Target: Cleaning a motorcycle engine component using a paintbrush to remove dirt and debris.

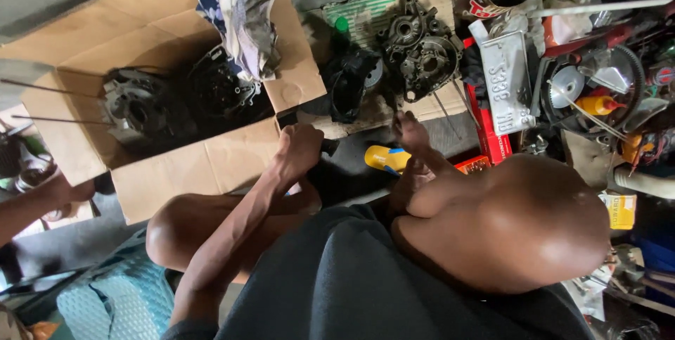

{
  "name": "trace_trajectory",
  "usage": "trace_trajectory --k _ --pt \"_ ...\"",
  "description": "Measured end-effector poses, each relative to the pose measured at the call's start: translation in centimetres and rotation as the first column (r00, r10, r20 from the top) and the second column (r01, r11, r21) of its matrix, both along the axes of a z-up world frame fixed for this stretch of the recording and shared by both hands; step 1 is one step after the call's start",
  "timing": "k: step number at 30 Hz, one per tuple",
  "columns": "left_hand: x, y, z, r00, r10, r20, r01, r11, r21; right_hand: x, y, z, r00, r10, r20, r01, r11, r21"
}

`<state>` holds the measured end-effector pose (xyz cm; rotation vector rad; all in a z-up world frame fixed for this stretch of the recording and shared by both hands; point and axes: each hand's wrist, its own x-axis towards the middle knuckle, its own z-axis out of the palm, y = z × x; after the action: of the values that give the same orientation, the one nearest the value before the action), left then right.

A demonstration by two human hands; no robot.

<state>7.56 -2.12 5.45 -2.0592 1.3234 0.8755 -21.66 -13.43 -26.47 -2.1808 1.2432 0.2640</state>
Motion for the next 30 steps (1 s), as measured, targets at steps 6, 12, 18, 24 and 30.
trace_trajectory --k 6,12,18,24,30 --pt "2.5 1.5 -7.5 0.946 -0.32 -0.056 0.287 0.903 -0.32 1.5 -2.3 8.8 0.966 0.078 0.245 -0.037 0.985 -0.166" --pt "3.4 0.0 -5.1 0.905 -0.12 -0.408 -0.037 0.933 -0.357 2.4 -7.7 12.8 0.86 -0.323 0.394 0.259 0.943 0.207" --pt "2.6 -1.7 -3.2 0.627 0.112 -0.771 -0.361 0.919 -0.16 1.3 -11.7 23.2 0.92 -0.117 0.374 0.14 0.99 -0.035" --pt "2.7 -2.6 -2.4 0.321 0.278 -0.905 -0.622 0.782 0.019 0.2 -16.3 35.2 0.876 -0.007 0.482 0.023 0.999 -0.027" --pt "2.2 -4.4 1.9 0.213 0.268 -0.94 -0.767 0.641 0.009 0.4 -17.5 47.6 0.921 0.124 0.37 -0.038 0.972 -0.23"
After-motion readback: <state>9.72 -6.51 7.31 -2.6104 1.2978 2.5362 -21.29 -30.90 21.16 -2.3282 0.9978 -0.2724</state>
